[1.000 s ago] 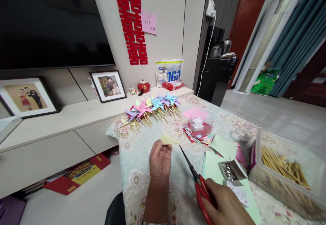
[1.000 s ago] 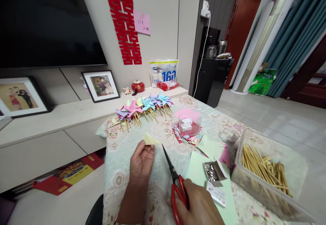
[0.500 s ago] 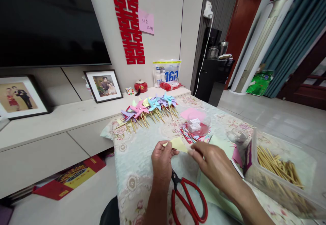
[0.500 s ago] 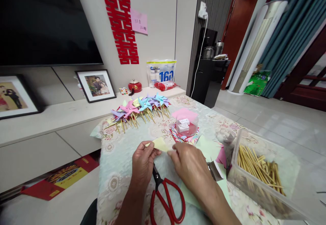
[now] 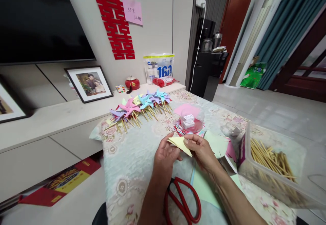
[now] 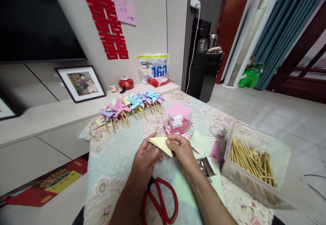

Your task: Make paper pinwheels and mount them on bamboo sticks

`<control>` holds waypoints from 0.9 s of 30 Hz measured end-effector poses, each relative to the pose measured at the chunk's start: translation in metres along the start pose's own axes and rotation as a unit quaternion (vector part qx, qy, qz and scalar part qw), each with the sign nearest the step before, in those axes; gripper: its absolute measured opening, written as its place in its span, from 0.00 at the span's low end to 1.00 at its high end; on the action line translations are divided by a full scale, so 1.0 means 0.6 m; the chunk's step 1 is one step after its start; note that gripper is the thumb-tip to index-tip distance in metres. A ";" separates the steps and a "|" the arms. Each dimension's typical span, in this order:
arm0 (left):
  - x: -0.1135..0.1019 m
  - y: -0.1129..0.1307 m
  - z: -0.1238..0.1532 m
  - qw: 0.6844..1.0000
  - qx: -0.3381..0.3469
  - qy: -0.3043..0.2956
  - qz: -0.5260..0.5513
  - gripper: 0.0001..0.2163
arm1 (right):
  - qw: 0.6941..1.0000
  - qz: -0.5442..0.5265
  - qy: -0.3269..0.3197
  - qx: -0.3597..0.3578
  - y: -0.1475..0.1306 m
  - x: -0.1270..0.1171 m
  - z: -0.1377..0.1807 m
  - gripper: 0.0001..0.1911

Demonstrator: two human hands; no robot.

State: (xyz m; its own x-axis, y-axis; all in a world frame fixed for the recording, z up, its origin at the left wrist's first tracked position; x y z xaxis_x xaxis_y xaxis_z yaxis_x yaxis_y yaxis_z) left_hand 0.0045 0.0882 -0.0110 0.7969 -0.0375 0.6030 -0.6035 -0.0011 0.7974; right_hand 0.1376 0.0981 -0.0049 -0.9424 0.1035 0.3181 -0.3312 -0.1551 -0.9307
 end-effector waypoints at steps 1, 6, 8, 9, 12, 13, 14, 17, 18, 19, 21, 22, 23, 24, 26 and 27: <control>0.002 0.000 0.000 1.000 0.004 -0.002 0.004 0.29 | 1.000 -0.007 -0.009 0.007 0.002 0.004 0.001 0.24; 0.000 -0.003 0.002 1.000 0.004 0.008 -0.011 0.23 | 0.998 -0.014 -0.055 0.014 0.006 0.023 0.008 0.22; -0.002 -0.003 0.000 1.000 -0.001 0.009 -0.018 0.22 | 0.997 -0.006 -0.071 0.009 0.004 0.026 0.010 0.19; -0.004 -0.002 0.000 1.000 -0.004 0.010 -0.021 0.22 | 0.997 0.002 -0.080 0.003 0.002 0.026 0.010 0.18; -0.011 -0.001 -0.003 0.999 -0.009 0.029 -0.032 0.23 | 0.993 0.046 -0.104 -0.027 -0.003 0.028 0.011 0.15; -0.015 -0.002 -0.004 0.999 -0.010 0.039 -0.036 0.23 | 0.991 0.064 -0.109 -0.038 -0.005 0.029 0.010 0.15; -0.018 -0.003 -0.004 0.998 -0.011 0.047 -0.039 0.23 | 0.989 0.080 -0.112 -0.046 -0.005 0.030 0.010 0.16; -0.024 -0.005 -0.006 0.997 -0.009 0.064 -0.041 0.22 | 0.988 0.094 -0.116 -0.044 0.001 0.032 0.009 0.17; -0.026 -0.006 -0.006 0.997 -0.009 0.067 -0.041 0.21 | 0.989 0.090 -0.111 -0.037 0.004 0.031 0.008 0.19; -0.027 -0.006 -0.006 0.997 -0.008 0.069 -0.041 0.20 | 0.991 0.086 -0.102 -0.030 0.006 0.029 0.007 0.22; -0.026 -0.005 -0.006 0.997 -0.007 0.068 -0.041 0.19 | 0.993 0.086 -0.078 -0.026 0.008 0.023 0.005 0.28; -0.025 -0.003 -0.005 0.997 -0.005 0.068 -0.040 0.19 | 0.993 0.092 -0.069 -0.031 0.006 0.020 0.004 0.30; -0.024 -0.002 -0.005 0.997 -0.003 0.068 -0.039 0.19 | 0.992 0.101 -0.063 -0.040 0.003 0.018 0.005 0.32; -0.024 0.000 -0.005 0.997 -0.002 0.070 -0.039 0.18 | 0.990 0.115 -0.062 -0.051 -0.001 0.018 0.005 0.32; -0.026 0.001 -0.005 0.996 0.000 0.080 -0.042 0.17 | 0.983 0.154 -0.066 -0.082 -0.010 0.020 0.009 0.31; -0.028 0.002 -0.005 0.995 0.002 0.089 -0.045 0.16 | 0.977 0.173 -0.068 -0.100 -0.015 0.022 0.011 0.31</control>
State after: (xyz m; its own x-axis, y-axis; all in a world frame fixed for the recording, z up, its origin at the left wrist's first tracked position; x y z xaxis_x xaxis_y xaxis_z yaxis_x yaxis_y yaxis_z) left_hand -0.0096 0.0921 -0.0204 0.8403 0.1402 0.5237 -0.5288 -0.0012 0.8488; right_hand 0.1281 0.0943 0.0089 -0.9984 -0.0540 -0.0145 0.0124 0.0391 -0.9992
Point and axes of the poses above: each hand's wrist, its own z-axis away from the middle knuckle, its own x-axis out of the palm, y = z × x, the point moved 8 cm from there along -z, towards the middle knuckle, and after that the axes turned 2 degrees about y, right-handed, at the moved point
